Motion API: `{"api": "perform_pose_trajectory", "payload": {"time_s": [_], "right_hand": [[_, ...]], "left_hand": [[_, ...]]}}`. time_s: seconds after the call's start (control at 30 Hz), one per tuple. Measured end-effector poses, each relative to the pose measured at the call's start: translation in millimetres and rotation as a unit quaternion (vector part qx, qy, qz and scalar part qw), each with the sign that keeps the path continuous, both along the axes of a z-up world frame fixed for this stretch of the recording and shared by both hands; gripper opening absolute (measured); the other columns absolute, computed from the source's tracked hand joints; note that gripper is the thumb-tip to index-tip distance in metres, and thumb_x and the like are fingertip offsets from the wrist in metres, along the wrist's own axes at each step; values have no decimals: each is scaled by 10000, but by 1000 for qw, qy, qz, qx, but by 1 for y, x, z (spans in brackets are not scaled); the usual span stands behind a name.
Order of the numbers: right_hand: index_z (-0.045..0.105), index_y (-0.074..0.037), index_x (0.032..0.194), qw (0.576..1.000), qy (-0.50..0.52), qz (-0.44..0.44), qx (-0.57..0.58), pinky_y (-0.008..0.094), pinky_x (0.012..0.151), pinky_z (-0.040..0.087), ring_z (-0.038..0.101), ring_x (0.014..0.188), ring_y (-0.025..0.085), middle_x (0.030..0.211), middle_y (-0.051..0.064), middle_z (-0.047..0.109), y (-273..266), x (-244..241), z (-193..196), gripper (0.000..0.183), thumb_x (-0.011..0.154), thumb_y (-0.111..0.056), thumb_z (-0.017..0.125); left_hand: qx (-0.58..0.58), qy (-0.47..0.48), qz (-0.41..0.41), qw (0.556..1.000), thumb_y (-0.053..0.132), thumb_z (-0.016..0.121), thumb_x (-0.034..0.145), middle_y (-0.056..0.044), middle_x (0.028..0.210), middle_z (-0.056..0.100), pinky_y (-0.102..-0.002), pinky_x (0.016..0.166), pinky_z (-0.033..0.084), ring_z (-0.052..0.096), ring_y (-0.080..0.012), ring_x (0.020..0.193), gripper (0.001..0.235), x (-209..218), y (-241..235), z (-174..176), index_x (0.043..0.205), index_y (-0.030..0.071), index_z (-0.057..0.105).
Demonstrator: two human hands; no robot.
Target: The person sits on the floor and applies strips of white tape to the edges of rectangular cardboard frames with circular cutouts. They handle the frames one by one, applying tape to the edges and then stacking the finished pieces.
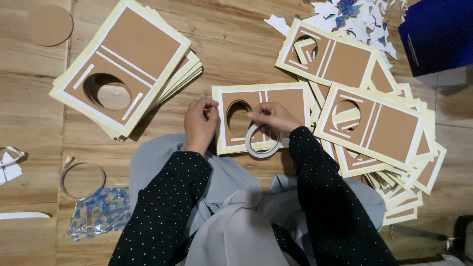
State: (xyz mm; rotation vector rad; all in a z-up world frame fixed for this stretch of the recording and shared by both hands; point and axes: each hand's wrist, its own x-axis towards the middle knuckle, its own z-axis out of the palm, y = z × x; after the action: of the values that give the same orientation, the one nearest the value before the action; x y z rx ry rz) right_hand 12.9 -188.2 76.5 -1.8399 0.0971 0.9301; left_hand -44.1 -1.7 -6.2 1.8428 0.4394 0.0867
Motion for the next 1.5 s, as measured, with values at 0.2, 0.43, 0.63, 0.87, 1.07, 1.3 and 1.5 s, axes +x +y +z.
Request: {"api": "perform_pose_trajectory", "payload": {"time_s": [0.2, 0.43, 0.63, 0.87, 1.07, 1.3, 1.5], "right_hand": [[591, -46, 781, 1000, -4, 28, 10, 185, 434, 429, 561, 482, 113, 644, 26, 520, -20, 29, -39, 124, 816, -164, 610], [635, -14, 769, 985, -121, 124, -24, 171, 410, 427, 577, 476, 112, 562, 47, 544, 15, 58, -59, 117, 749, -122, 674], [681, -163, 719, 925, -198, 216, -241, 280, 587, 468, 623, 598, 189, 583, 15, 609, 38, 61, -55, 108, 704, -259, 634], [682, -186, 722, 906, -193, 240, -291, 337, 673, 479, 623, 735, 241, 663, 33, 626, 43, 65, -53, 132, 692, -284, 598], [685, -158, 733, 894, -191, 242, -326, 380, 713, 491, 627, 783, 283, 694, 62, 636, 50, 62, -49, 164, 692, -300, 614], [677, -126, 743, 792, -276, 240, -488, 420, 651, 509, 637, 741, 291, 636, 84, 599, 68, 56, -19, 293, 621, -389, 722], [688, -201, 689, 916, -187, 180, -308, 331, 699, 485, 631, 742, 234, 642, 37, 643, 11, 72, -10, 131, 627, -314, 706]], "left_hand": [[77, -33, -55, 995, 88, 603, 790, -80, 1004, 433, -417, 767, 464, 549, -332, 888, 135, -3, -2, 33, 920, 119, 610], [146, -35, -75, 986, 65, 591, 796, -77, 1046, 426, -419, 778, 472, 523, -325, 917, 152, -2, -6, 31, 932, 126, 619], [198, -43, -88, 975, 93, 592, 791, -43, 1057, 443, -379, 690, 503, 507, -268, 897, 182, -4, -8, 32, 963, 148, 614], [261, -55, -108, 958, 114, 571, 800, -12, 1036, 439, -341, 645, 506, 498, -224, 879, 239, -4, -11, 30, 1025, 192, 591], [371, -61, -119, 919, 165, 579, 791, -13, 1074, 450, -341, 615, 484, 487, -232, 889, 302, -6, -18, 16, 1083, 239, 563], [471, -57, -111, 873, 136, 572, 774, -57, 1111, 457, -361, 574, 423, 491, -250, 820, 311, -8, -28, 17, 1072, 206, 519], [474, -62, -116, 871, 123, 560, 787, -75, 1097, 459, -374, 565, 383, 487, -270, 797, 281, -7, -27, 16, 1057, 187, 513]]}}
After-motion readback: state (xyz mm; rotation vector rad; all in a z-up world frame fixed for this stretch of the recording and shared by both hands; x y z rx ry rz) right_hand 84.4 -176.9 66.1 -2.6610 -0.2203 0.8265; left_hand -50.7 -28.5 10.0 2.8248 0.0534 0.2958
